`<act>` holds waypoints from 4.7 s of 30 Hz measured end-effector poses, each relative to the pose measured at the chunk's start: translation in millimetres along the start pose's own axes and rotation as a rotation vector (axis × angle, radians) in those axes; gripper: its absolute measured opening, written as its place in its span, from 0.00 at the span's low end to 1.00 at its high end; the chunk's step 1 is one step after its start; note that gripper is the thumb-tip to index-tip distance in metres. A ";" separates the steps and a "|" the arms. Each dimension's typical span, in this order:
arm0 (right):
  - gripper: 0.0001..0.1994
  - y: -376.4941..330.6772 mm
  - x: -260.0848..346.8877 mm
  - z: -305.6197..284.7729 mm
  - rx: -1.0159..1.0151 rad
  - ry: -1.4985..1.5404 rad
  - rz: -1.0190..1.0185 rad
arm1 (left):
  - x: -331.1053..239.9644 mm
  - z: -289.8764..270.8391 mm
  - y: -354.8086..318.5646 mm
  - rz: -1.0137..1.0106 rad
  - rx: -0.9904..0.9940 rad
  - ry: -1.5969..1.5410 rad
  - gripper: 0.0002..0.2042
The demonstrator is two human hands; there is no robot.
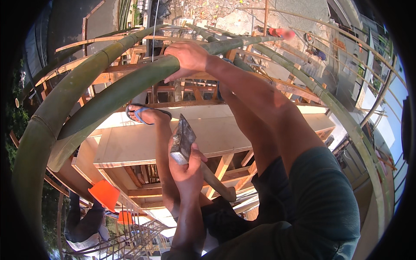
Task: The person positions bamboo poles on a wooden frame and secures them by hammering nails into the joints. The person uses a hammer to drive nails into the bamboo, ensuring the structure is stable.
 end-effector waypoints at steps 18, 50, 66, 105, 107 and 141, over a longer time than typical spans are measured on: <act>0.43 -8.3 9.7 -6.6 0.040 0.064 0.161 | -5.4 -7.9 7.6 -0.012 0.017 -0.017 0.23; 0.40 -15.4 54.5 -34.8 -0.108 0.125 0.029 | -33.5 -21.8 -14.0 0.120 0.117 -0.247 0.34; 0.40 -26.6 62.0 -47.0 -0.172 0.096 0.055 | -42.7 -34.2 -12.8 0.101 0.021 -0.113 0.35; 0.24 -190.2 172.4 -185.2 -0.066 0.783 0.882 | -87.0 6.0 -49.7 0.235 -0.040 0.120 0.18; 0.23 -194.6 160.2 -192.9 -0.032 0.690 0.958 | -67.3 -10.6 -41.9 0.259 -0.042 0.104 0.19; 0.17 -179.7 136.5 -162.4 -0.049 0.582 0.957 | -11.9 -70.3 -29.6 0.095 -0.220 -0.177 0.13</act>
Point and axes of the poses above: each hand's wrist, its own y-axis towards the middle knuckle, its own z-axis out of the palm, x = y × z, the point moved 9 cm from there along y, towards the middle knuckle, and after that the axes turned 10 degrees about -x, right-handed, at the moved point
